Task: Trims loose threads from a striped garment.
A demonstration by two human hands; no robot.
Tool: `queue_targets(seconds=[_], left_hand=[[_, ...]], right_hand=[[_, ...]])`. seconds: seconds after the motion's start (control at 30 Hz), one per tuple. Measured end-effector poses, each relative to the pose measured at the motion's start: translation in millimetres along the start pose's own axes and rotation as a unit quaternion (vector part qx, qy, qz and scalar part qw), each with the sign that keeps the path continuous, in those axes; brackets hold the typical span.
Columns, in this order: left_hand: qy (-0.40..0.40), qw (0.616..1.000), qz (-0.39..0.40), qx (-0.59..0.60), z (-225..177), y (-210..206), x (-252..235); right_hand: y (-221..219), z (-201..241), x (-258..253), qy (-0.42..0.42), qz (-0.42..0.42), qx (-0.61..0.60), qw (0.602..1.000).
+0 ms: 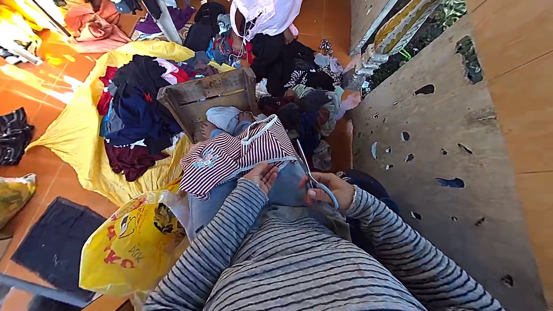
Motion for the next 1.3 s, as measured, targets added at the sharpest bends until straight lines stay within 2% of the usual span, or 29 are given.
queue_targets(seconds=[0.07,0.17,0.3,0.7,0.83,0.93,1.03,1.13,1.23,1.3], left_hand=[[0.006,1.0,-0.014,0.004,-3,-10,-5],[-0.009,0.999,-0.032,0.002,-6,-18,-14],[-0.039,0.998,-0.046,0.026,-6,-19,-9],[-0.048,0.998,-0.025,0.011,1,-11,4],[-0.062,0.998,-0.015,0.023,-4,-13,2],[-0.095,0.995,0.017,-0.018,-7,-14,3],[-0.129,0.988,0.066,-0.049,-9,-12,12],[-0.093,0.993,0.064,-0.027,-5,-8,13],[-0.008,1.0,0.028,0.003,3,-4,7],[0.01,1.0,0.018,0.016,4,-4,4]], right_hand=[[6,-15,6,-0.039,0.051,-0.031,0.997],[11,-30,12,-0.088,0.067,-0.107,0.988],[6,-27,10,-0.133,0.134,-0.132,0.973],[-15,-3,-27,-0.126,0.017,-0.114,0.985],[-16,0,-26,-0.102,-0.017,-0.074,0.992],[-23,6,-18,-0.073,-0.035,-0.035,0.996],[-30,6,-11,-0.049,-0.005,-0.115,0.992],[-34,1,-8,-0.071,0.026,-0.165,0.983],[-30,-8,-4,-0.124,0.04,-0.136,0.982],[-22,-11,-2,-0.145,0.049,-0.125,0.98]])
Point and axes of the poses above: each hand's wrist, its own x-axis away from the middle knuckle, its own y-axis out of the back of the hand, z = x × y, the point moved 4 cm from there along -x, towards the middle knuckle, and after that the axes turned 6 degrees about -x, right-handed, at the moved point
